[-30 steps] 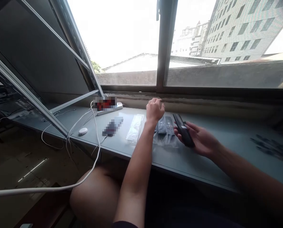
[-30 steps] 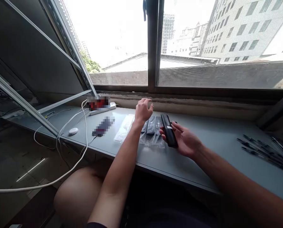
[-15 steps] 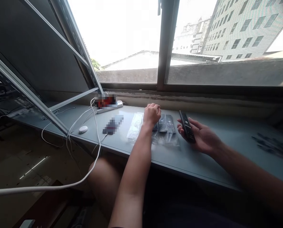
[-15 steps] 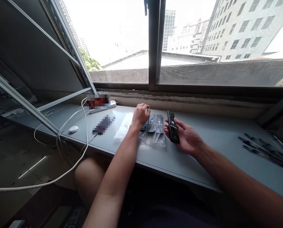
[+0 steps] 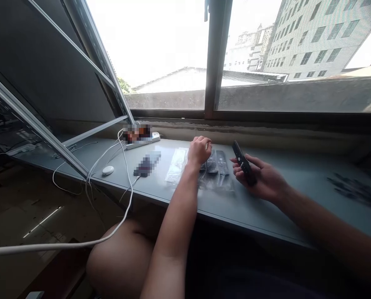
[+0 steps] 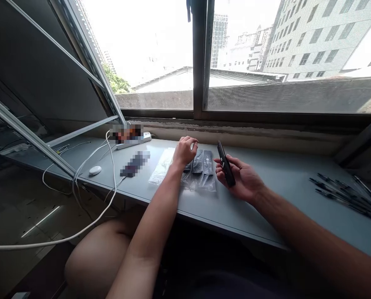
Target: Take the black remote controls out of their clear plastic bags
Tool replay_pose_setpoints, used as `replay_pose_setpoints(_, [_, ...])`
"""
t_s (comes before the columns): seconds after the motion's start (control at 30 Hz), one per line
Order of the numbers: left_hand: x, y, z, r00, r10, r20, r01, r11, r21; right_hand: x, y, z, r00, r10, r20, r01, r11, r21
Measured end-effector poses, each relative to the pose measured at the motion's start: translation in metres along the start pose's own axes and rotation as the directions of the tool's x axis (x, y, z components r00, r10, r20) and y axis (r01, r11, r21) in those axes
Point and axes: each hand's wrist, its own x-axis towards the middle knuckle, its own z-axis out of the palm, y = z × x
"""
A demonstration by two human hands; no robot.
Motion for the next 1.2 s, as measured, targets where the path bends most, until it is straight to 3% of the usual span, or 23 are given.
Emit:
replay_pose_setpoints(0.13, [0.0, 0.0, 0.001, 1.0, -0.004, 0.001, 0.004, 1.0, -0.006, -0.001, -0.001, 0.001, 0.999, -0.027, -0.028, 0.026, 0.998, -0.048])
replay_pose_setpoints(0.3, [0.001, 0.0, 0.003, 1.0, -0.009, 0.018, 0.009, 1.0, -0.02, -0.001, -0.004, 0.0, 0.996, -0.055, -0.074, 0.056, 0.998, 0.014])
replay_pose_setpoints(0.5, [0.0, -0.002, 0.006, 1.0, 0.002, 0.024, -0.001, 0.999, -0.038, -0.003, -0.001, 0.0, 0.998, -0.058, 0.009, 0.058, 0.998, -0.009])
replay_pose_setpoints(0.73, [-0.001, -0.002, 0.007, 1.0, 0.007, 0.023, -0.006, 0.999, -0.045, -0.004, -0.003, 0.006, 0.996, -0.034, -0.084, 0.029, 0.997, -0.065])
replay_pose_setpoints(0.83, [-0.001, -0.001, 0.008, 1.0, 0.013, 0.028, -0.012, 0.999, -0.045, -0.002, -0.004, 0.001, 0.999, -0.04, -0.026, 0.039, 0.998, -0.053])
replay_pose_setpoints(1.03, [-0.002, -0.002, 0.01, 1.0, 0.015, 0.024, -0.013, 0.999, -0.049, 0.001, -0.002, -0.009, 0.987, 0.075, 0.14, -0.074, 0.997, -0.015])
replay_pose_setpoints(1.2, [-0.001, -0.002, 0.008, 0.999, -0.005, 0.035, 0.007, 0.999, -0.052, -0.005, 0.0, -0.001, 0.994, 0.056, 0.095, -0.053, 0.998, -0.031])
